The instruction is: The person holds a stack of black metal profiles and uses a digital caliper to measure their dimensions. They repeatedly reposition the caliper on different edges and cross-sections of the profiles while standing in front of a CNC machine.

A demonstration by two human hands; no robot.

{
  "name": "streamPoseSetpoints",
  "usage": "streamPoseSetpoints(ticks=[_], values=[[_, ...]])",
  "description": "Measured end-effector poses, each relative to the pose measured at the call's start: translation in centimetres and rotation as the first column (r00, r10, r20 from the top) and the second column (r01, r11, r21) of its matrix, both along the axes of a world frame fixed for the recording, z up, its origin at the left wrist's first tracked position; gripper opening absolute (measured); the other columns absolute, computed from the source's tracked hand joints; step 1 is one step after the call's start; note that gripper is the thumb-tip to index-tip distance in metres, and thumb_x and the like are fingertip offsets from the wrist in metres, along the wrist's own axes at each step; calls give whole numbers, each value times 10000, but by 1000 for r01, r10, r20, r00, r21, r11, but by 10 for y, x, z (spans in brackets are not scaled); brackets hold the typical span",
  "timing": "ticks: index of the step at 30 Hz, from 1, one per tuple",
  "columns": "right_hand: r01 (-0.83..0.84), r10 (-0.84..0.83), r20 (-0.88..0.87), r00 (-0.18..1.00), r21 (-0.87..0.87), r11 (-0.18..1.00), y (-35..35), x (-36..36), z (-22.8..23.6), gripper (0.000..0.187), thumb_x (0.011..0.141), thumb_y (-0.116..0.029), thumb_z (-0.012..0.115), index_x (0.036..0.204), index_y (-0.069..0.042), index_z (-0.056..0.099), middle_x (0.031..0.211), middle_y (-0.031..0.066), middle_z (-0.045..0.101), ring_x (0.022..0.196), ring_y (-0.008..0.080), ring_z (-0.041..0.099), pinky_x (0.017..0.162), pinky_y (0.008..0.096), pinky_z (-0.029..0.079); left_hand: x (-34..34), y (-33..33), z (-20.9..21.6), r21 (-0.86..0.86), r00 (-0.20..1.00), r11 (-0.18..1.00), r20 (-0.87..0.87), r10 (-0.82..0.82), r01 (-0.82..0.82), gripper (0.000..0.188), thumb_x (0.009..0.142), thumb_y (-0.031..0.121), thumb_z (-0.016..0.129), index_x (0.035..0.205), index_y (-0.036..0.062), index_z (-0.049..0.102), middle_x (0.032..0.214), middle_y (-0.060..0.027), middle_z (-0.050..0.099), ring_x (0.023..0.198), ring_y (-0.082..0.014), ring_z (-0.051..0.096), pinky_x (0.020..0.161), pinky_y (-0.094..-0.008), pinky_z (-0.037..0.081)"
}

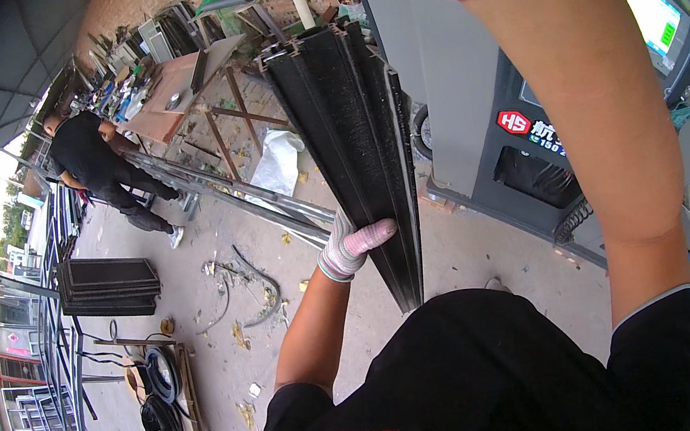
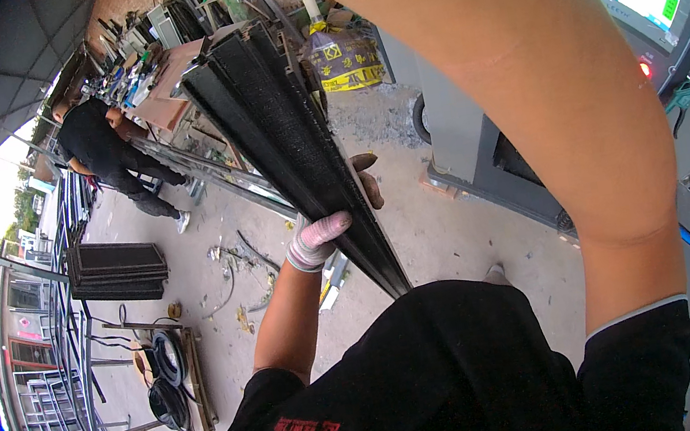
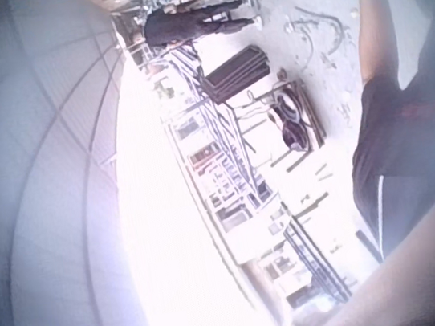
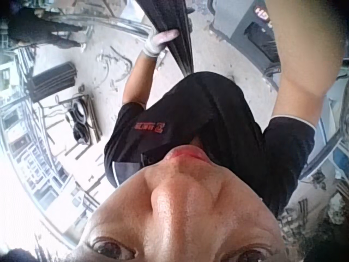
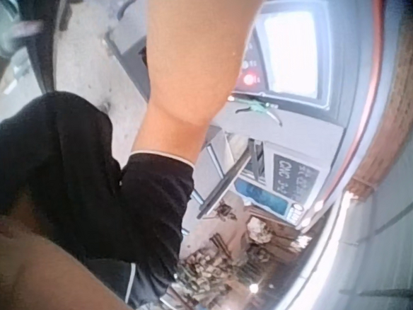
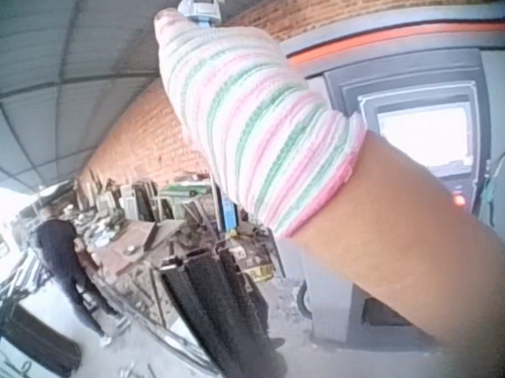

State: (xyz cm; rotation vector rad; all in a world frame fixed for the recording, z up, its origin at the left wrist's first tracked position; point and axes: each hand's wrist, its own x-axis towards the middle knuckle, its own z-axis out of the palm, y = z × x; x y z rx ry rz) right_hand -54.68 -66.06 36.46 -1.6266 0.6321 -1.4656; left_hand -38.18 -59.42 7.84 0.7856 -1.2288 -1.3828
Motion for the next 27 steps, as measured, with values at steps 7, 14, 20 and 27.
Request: streamPoseSetpoints(ticks=[7, 14, 20, 27], values=[[19, -19, -12, 1000, -12, 1000, -1, -1, 7, 475, 1032, -503, 580, 881, -54, 619, 702, 46, 541, 695, 195, 512, 648, 342, 435, -6, 4, 6, -4, 1000, 1000, 8, 11, -11, 1130, 641, 454, 876, 1466, -160, 409, 1014, -114, 646, 973, -248, 626, 912, -373, 486], [26, -26, -24, 999, -23, 999, -1, -1, 11, 478, 1029, -502, 579, 888, -48, 624, 711, 62, 553, 709, 214, 525, 662, 353, 443, -7, 8, 9, 7, 998, 1000, 61, 28, -29, 1121, 640, 467, 865, 1468, -145, 422, 1038, -118, 660, 999, -234, 633, 930, -355, 475], [34, -35, -33, 999, -32, 999, 0, -2, 13, 481, 1026, -501, 579, 893, -42, 628, 719, 75, 563, 721, 231, 536, 675, 363, 449, -10, 12, 14, 13, 998, 999, 46, 34, -35, 1133, 629, 477, 866, 1472, -140, 427, 1034, -115, 666, 994, -236, 635, 924, -351, 470], [41, -43, -40, 998, -39, 998, 1, -1, 16, 485, 1023, -500, 579, 900, -35, 632, 729, 91, 574, 735, 250, 549, 689, 374, 457, -13, 15, 15, 5, 998, 999, 46, 31, -32, 1125, 629, 474, 876, 1465, -136, 433, 1015, -114, 665, 980, -236, 629, 918, -355, 469]])
